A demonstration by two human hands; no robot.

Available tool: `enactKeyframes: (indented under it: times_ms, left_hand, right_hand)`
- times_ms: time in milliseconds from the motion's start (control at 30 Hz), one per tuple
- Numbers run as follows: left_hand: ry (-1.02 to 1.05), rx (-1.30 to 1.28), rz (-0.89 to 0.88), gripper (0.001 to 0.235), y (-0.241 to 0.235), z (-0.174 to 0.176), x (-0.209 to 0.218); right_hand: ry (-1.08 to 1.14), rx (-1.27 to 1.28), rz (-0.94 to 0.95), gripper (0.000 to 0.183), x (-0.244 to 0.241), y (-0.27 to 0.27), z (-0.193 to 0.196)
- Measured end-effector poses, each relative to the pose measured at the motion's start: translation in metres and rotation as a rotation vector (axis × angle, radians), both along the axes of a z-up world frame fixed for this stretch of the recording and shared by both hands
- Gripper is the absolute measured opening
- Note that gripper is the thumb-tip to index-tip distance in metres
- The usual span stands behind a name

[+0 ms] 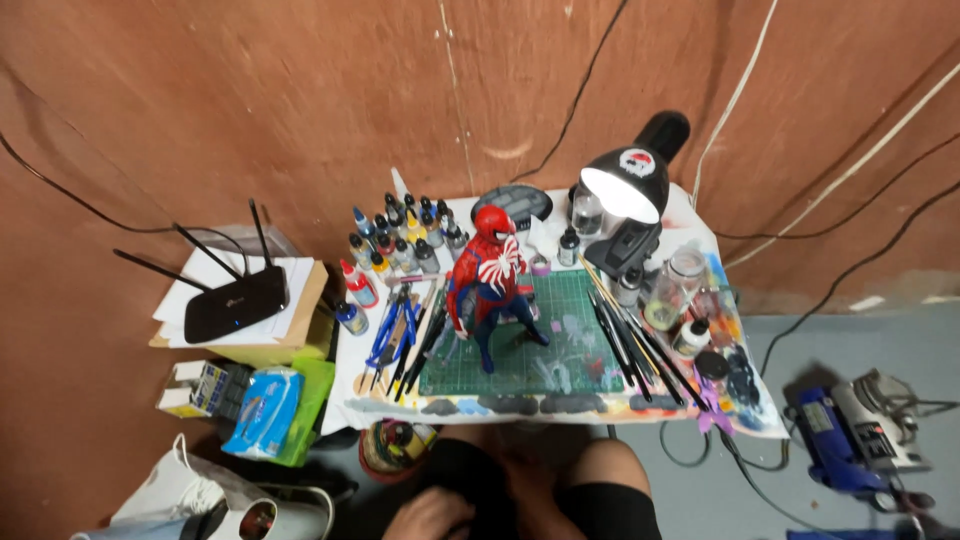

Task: Inspecting and posing a Spider-Man action figure at a hobbyist workbench

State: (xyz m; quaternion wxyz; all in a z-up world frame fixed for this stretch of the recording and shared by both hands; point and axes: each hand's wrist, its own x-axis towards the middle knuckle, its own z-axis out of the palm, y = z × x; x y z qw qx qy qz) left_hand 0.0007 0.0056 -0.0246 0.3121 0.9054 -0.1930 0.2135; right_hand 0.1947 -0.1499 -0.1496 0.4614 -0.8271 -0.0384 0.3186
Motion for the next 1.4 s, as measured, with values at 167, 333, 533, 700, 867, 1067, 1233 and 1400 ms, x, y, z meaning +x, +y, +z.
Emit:
enactKeyframes:
  times_ms: [167,333,533,700,867,1067,1233,1400]
  left_hand:
    - [-0.222,-0.187,0.268,0.028,-0.041,0.127,0.081]
    - [-0.052,-0.387,0.549,0.057,-0.044,0.203,0.14]
    - [0.29,-0.475,0.674,0.08,-0.047,0.235,0.168]
    - [0.266,-0.443,0.584,0.043,-0.04,0.238,0.178]
    - [0.203,-0.414,0.526,0.05,-0.033,0.227,0.186]
    - [0.159,-0.302,0.51,0.044,-0.029,0.218,0.191]
    - [0.254,-0.489,0.526,0.038,-0.031,0.231,0.185]
    - [0.053,-0.67,0.327,0.024,0.003,0.261,0.177]
  right_hand:
    - [-0.32,-0.002,0.116,0.05,0.006,-0.014,-0.034]
    - [0.164,0.555,-0.485,0.015,0.01,-0.018,-0.033]
    - [0.223,0.655,-0.529,0.014,0.005,-0.026,0.002]
    - [0.205,0.582,-0.461,0.016,0.015,-0.017,-0.03]
    - [0.215,0.575,-0.453,0.014,0.013,-0.017,-0.03]
    - [0.217,0.557,-0.456,0.013,0.012,-0.019,-0.032]
    - [0.225,0.525,-0.42,0.013,0.009,-0.021,-0.023]
    - [0.334,0.579,-0.401,0.007,0.003,-0.029,0.003]
